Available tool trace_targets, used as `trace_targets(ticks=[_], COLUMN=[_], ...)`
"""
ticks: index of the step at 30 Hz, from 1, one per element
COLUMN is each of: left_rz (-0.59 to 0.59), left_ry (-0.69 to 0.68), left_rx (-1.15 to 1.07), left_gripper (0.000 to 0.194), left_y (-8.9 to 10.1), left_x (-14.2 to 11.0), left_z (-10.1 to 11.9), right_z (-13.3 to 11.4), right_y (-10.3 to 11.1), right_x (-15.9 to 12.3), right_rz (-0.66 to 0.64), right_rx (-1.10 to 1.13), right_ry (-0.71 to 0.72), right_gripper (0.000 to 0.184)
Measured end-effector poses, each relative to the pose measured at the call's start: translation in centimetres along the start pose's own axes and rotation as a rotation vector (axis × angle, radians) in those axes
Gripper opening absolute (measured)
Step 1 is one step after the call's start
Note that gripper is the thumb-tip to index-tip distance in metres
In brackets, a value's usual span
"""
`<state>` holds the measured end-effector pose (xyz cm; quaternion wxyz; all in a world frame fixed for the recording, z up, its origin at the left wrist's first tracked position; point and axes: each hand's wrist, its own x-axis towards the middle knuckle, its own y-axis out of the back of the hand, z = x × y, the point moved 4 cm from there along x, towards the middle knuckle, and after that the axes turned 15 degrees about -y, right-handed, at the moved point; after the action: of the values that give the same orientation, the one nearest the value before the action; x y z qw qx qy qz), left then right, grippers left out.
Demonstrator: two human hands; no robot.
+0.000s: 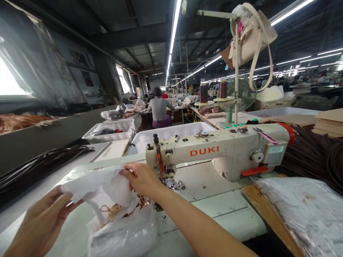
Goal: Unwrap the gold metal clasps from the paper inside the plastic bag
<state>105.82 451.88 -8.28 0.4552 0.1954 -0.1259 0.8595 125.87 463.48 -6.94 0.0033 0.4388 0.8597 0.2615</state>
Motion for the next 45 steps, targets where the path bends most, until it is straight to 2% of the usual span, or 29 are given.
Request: trace_targets(ticks=[3, 5, 8, 10, 11, 13, 16, 18, 20, 22, 24, 28, 30, 32, 35, 37, 40, 45], left_rz=[-0.078, -0.147, -0.272, -0.323, -0.325, -0.277, -0.189, -0.158, -0.163, -0.193, -0.214, -0.190, -0.173, -0.169, -0.211, -0.236, -0.258, -0.362], left_ry=[0.006, 0.016, -0.007, -0.045, -0.054, -0.055, -0.024, -0.023, -0.030, -0.043, -0.069, -0.088, -0.065, -0.052, -0.074, -0.131, -0.223, -0.225], left_rx=[-0.024, -0.003, 0.235, 0.428, 0.480, 0.484, 0.288, 0.159, 0.096, 0.094, 0.119, 0.167, 0.149, 0.120, 0.151, 0.306, 0.558, 0.598], left_gripper=[0.028, 0.045, 0.068, 0.063, 0.055, 0.044, 0.042, 0.042, 0.041, 0.040, 0.040, 0.043, 0.043, 0.042, 0.039, 0.038, 0.042, 0.074], left_y=[-0.7, -1.5, -2.7, -3.3, -3.5, -3.8, -4.5, -4.9, -5.3, -5.3, -5.1, -3.9, -3.4, -3.3, -3.8, -4.0, -3.8, -1.9], left_x=[-0.6, -1.2, -1.5, -1.2, -1.0, -0.5, 0.2, 0.4, 0.5, 0.7, 1.1, 1.8, 1.9, 1.8, 1.5, 1.4, 1.6, 2.7], left_z=[0.6, 0.8, 0.8, 0.6, 0.4, 0.1, -0.5, -0.8, -1.0, -1.0, -0.7, -0.4, -0.7, -1.1, -1.2, -0.8, 0.3, 0.6], right_z=[0.2, 0.5, 0.5, 0.2, 0.1, -0.2, -0.1, 0.8, 2.0, 3.1, 3.7, 3.7, 3.3, 2.8, 2.3, 2.2, 2.7, 4.3], right_y=[0.0, -0.5, -1.4, -1.6, -1.5, -1.1, -1.4, -2.7, -3.9, -4.2, -3.7, -1.9, -1.7, -2.2, -3.8, -4.6, -4.3, -2.5], right_x=[1.4, 1.9, 2.3, 2.2, 2.0, 1.2, -1.1, -2.4, -2.9, -2.6, -1.7, -0.1, -0.2, -0.7, -1.5, -1.5, -0.5, 1.3], right_rz=[-0.131, -0.192, -0.332, -0.344, -0.294, -0.088, 0.235, 0.301, 0.256, 0.198, 0.160, 0.135, 0.128, 0.132, 0.134, 0.115, 0.062, -0.143], right_rx=[0.030, 0.053, 0.086, 0.081, 0.074, 0.032, -0.189, -0.398, -0.518, -0.500, -0.429, -0.350, -0.323, -0.319, -0.418, -0.433, -0.307, 0.152], right_ry=[-0.027, -0.032, -0.052, -0.071, -0.081, -0.075, -0.014, -0.016, -0.050, -0.059, -0.041, 0.000, 0.010, 0.005, -0.047, -0.056, -0.038, -0.151], right_gripper=[0.027, 0.027, 0.030, 0.033, 0.035, 0.039, 0.059, 0.069, 0.052, 0.024, 0.010, 0.010, 0.010, 0.014, 0.032, 0.024, 0.006, 0.024])
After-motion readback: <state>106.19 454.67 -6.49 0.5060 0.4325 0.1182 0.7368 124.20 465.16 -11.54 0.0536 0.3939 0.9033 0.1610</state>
